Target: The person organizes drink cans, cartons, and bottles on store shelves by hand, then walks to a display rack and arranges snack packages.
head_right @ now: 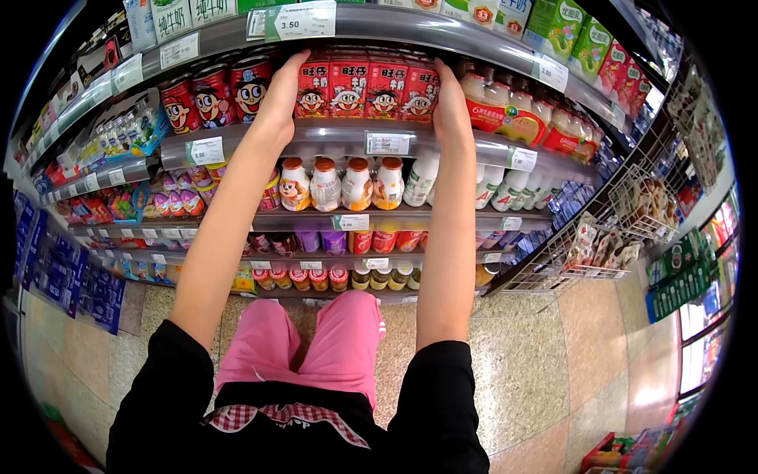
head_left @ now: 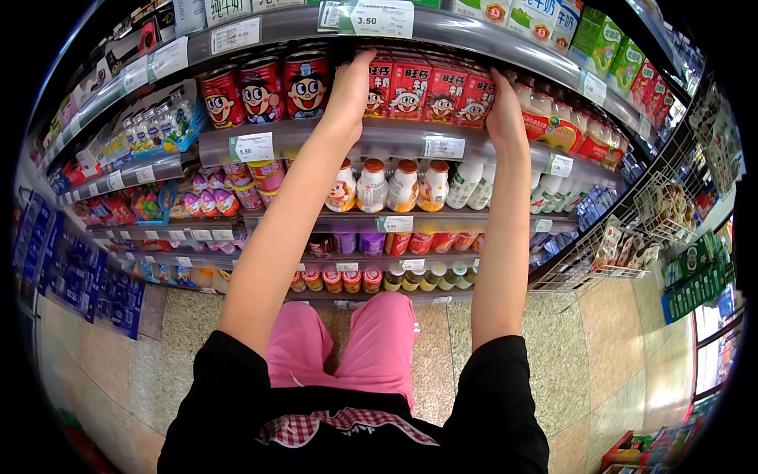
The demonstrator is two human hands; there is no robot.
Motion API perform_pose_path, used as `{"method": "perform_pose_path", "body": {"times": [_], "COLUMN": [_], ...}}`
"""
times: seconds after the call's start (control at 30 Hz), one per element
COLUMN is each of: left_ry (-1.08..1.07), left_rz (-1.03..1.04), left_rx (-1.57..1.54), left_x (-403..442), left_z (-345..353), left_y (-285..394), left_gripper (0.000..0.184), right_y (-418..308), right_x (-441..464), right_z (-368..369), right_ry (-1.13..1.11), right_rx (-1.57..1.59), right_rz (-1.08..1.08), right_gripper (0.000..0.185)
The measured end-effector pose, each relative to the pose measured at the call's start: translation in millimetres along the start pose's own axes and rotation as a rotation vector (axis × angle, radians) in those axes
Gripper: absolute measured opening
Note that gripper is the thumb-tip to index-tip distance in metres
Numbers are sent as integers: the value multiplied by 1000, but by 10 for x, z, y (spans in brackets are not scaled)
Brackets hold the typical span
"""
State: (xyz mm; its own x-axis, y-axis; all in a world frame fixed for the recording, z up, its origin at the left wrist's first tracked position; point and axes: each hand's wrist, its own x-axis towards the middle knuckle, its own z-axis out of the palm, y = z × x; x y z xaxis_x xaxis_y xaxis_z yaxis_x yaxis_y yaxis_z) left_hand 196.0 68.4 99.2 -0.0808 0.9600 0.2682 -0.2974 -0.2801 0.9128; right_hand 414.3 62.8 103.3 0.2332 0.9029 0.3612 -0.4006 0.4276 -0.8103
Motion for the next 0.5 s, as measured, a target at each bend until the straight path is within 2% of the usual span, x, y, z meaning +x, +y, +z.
{"method": "perform_pose_path", "body": {"times": [0.07,0.1,0.2,0.23,0.33,0.47,0.5], "left_ry": [-22,-24,3,3,-12,-15,-28], "left_rz": [-4,32,270,383,384,473,460], "left_rx": [15,60,296,356,514,552,568], "left_x": [-40,-243,-420,-403,-457,-448,-463], "left_z": [-13,34,40,11,-47,-40,-29], "left_y": [24,143,103,5,-112,-210,-184], "left_gripper": [54,62,71,80,87,87,86], "right_y": [11,6,103,125,100,24,47], "right_x": [-12,-35,-13,-81,-240,-356,-348], "right_z": [0,41,-42,-43,1,52,50], "right_ry": [17,60,63,135,240,237,259], "right_rx": [-23,-60,-333,-476,-738,-823,-836], "right_rz": [3,-28,-239,-333,-374,-312,-365], "right_gripper": [40,40,46,50,52,50,48]}}
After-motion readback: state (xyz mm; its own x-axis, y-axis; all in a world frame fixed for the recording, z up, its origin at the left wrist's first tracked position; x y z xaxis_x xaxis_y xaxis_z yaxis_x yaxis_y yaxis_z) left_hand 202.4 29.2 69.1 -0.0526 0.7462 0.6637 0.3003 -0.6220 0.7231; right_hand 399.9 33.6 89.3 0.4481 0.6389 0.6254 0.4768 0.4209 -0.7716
